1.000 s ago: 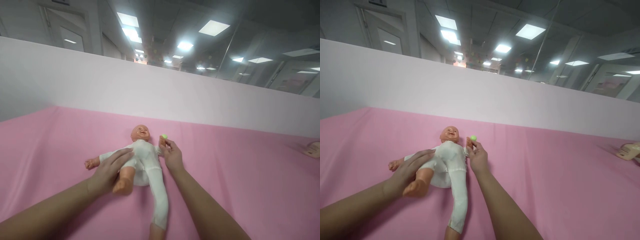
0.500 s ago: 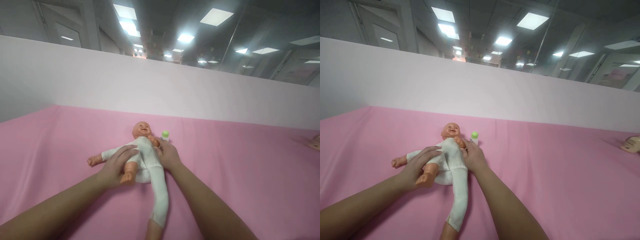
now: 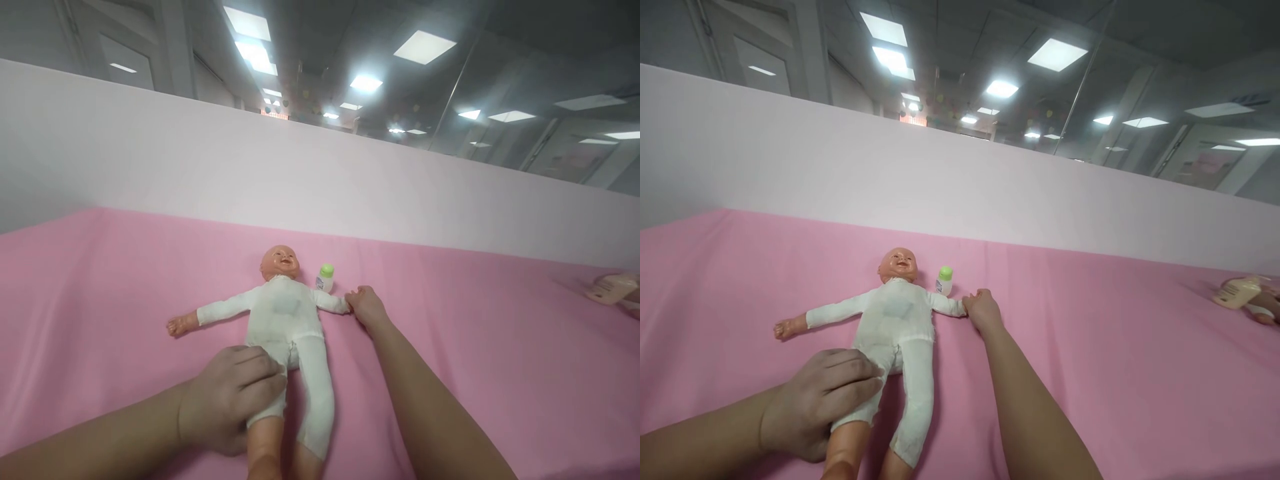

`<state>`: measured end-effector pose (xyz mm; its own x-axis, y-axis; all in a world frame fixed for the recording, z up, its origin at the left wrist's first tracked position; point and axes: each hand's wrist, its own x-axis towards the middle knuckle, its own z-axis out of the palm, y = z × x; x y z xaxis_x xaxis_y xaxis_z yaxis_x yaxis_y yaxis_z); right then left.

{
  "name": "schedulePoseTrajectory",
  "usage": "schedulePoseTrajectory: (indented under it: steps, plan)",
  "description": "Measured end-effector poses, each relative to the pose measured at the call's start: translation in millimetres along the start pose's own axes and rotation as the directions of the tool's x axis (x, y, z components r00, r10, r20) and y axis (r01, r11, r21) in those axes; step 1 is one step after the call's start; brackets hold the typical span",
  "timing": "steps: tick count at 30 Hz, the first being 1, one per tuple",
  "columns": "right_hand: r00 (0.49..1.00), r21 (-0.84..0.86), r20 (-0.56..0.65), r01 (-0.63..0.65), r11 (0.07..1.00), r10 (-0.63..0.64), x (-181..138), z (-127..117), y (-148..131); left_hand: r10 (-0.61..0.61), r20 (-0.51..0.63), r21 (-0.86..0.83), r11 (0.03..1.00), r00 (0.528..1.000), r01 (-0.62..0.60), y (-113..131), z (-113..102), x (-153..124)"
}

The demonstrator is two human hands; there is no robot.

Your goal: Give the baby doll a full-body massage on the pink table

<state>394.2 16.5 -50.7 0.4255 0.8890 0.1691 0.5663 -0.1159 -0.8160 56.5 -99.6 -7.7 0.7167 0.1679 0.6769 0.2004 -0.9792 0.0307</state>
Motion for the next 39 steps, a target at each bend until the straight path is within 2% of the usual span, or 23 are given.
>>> schedulePoseTrajectory:
  steps: [4, 6, 8, 11, 14, 17, 19, 21, 23, 25, 28, 31, 33, 35, 37, 39]
  plan:
    - [0.993, 0.004, 0.034, -0.109, 0.994, 0.109, -1, 0, -2, 0.02, -0.131, 0.032, 0.999, 0.991, -0.016, -5, 2, 0]
    - [0.993, 0.066, 0.042, -0.112, 0.991, 0.109, -4, 1, -6, -0.003, -0.196, 0.069, 0.997, 0.981, 0.017, -9, 4, -2]
    - [0.999, 0.203, 0.015, -0.04, 0.978, 0.038, -9, 5, -13, -0.071, -0.22, 0.097, 0.991, 0.973, 0.094, -17, 7, -6]
    - [0.985, 0.348, -0.057, 0.17, 0.922, -0.161, -24, 15, -28, -0.254, -0.183, 0.106, 0.955, 0.95, 0.276, -35, 11, -12]
    - [0.926, 0.223, -0.051, 0.376, 0.899, -0.375, -42, 31, -42, -0.423, -0.084, 0.038, 0.903, 0.902, 0.427, -54, 15, -15]
    - [0.798, 0.013, 0.023, 0.602, 0.798, -0.603, -56, 46, -50, -0.499, -0.024, -0.082, 0.864, 0.866, 0.496, -68, 16, -15]
    - [0.723, -0.085, 0.098, 0.691, 0.718, -0.684, -60, 52, -52, -0.521, -0.012, -0.138, 0.846, 0.854, 0.514, -72, 18, -16]
    - [0.702, -0.135, 0.147, 0.712, 0.689, -0.696, -61, 54, -53, -0.524, -0.007, -0.154, 0.842, 0.852, 0.516, -73, 19, -17]
    - [0.712, -0.141, 0.174, 0.701, 0.699, -0.68, -61, 53, -54, -0.507, -0.04, -0.134, 0.857, 0.861, 0.498, -73, 20, -17]
    - [0.734, -0.109, 0.196, 0.675, 0.729, -0.65, -60, 50, -54, -0.441, -0.101, -0.103, 0.896, 0.892, 0.432, -69, 19, -17]
    - [0.809, -0.031, 0.162, 0.577, 0.816, -0.565, -56, 45, -53, -0.3, -0.182, -0.077, 0.954, 0.937, 0.29, -58, 14, -12]
    - [0.895, 0.127, 0.059, 0.432, 0.893, -0.441, -48, 36, -47, -0.187, -0.214, -0.057, 0.982, 0.959, 0.179, -39, 9, -6]
    - [0.939, 0.234, -0.025, 0.34, 0.911, -0.344, -40, 27, -40, -0.114, -0.209, -0.073, 0.992, 0.971, 0.101, -25, 7, -2]
    - [0.967, 0.27, -0.114, 0.25, 0.93, -0.227, -30, 15, -33, -0.059, -0.172, -0.134, 0.99, 0.983, 0.037, -15, 5, 0]
    - [0.983, 0.194, -0.153, 0.134, 0.972, -0.105, -20, 4, -27, -0.027, -0.102, -0.199, 0.98, 0.994, 0.006, -8, 5, 2]
    - [0.994, 0.046, -0.112, 0.002, 0.999, 0.003, -12, -6, -20, -0.006, -0.048, -0.223, 0.975, 0.999, -0.005, -5, 4, 3]
